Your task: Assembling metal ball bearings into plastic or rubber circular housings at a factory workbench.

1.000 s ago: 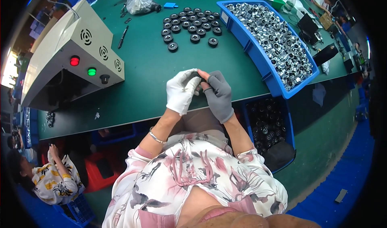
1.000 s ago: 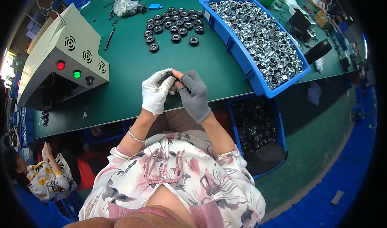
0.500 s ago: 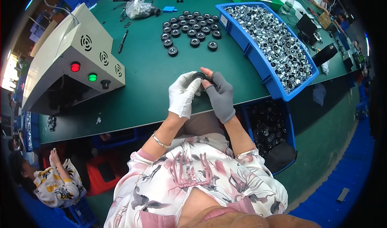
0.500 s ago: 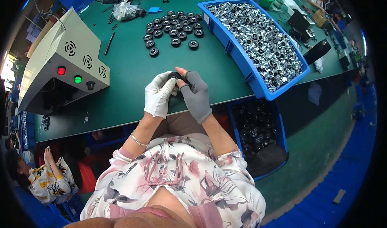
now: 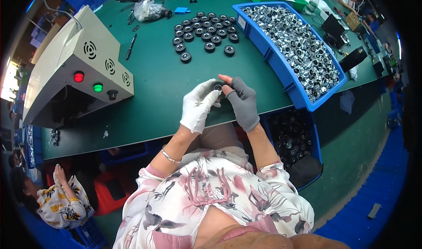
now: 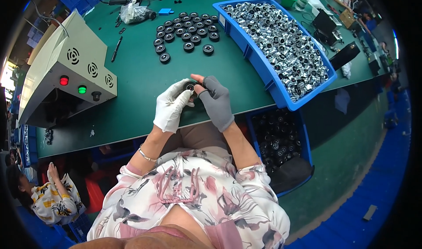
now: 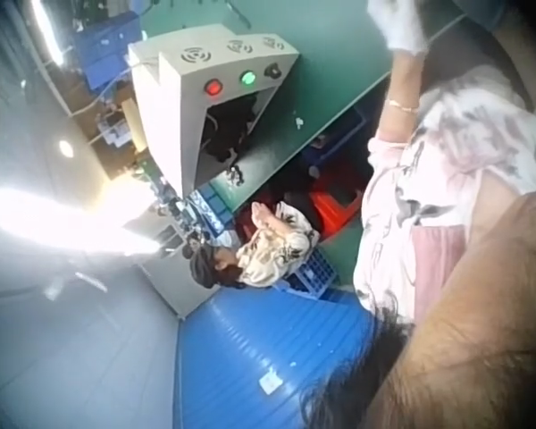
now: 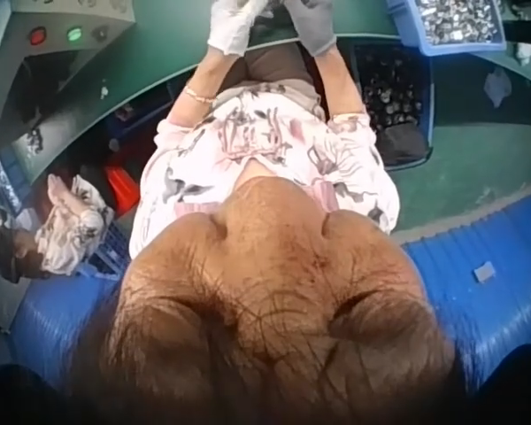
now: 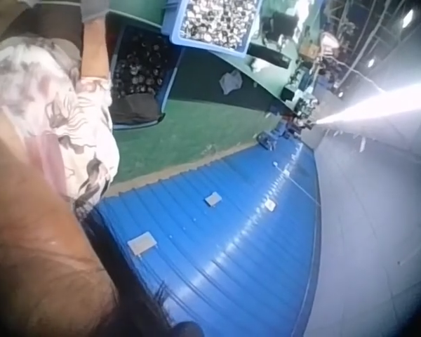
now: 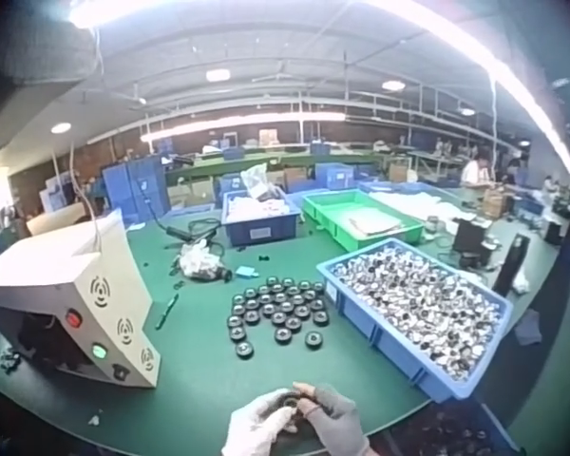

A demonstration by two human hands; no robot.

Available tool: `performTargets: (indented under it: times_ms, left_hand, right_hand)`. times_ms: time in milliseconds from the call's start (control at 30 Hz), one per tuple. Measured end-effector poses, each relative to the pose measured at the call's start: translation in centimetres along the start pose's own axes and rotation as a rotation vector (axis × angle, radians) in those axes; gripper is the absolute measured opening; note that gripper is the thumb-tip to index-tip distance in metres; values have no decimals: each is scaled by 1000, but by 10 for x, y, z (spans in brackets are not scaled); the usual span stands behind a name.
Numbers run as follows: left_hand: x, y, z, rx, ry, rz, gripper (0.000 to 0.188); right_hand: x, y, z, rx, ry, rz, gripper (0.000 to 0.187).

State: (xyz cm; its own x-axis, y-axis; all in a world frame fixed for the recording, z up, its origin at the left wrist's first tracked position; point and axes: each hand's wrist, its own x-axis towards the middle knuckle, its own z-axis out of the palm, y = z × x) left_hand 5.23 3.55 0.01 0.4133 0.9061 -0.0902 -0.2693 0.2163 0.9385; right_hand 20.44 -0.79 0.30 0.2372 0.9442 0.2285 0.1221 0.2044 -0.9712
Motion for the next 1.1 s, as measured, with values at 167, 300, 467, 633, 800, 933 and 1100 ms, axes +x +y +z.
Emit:
performTargets:
  times_ms: [167, 300, 467, 633, 800, 933, 1100]
  left_hand:
    - [-1, -3, -4, -106, 67, 73, 49]
    - [-8, 10, -7, -102, -63, -20, 49]
    - [-15, 8, -7, -277, -40, -69, 48]
    - [-17, 11, -11, -25, -71, 22, 49]
    - [-17, 6, -12, -186, -51, -33, 53]
    - [-18, 14, -9, -53, -60, 20, 56]
    - [-16, 8, -13, -225, -132, -5, 58]
  right_hand:
    - [0, -15, -1, -116, -112, -120, 43]
    - [-4, 1, -5, 4, -172, -72, 47]
    - [-4, -3, -1, -35, -174, -86, 46]
    - [-1, -12, -6, -169, -231, -162, 46]
    - [-2, -6, 0, -102, -217, -113, 44]
    - [-1, -12, 2, 21, -181, -102, 43]
    - [-2, -12, -6, -227, -222, -210, 44]
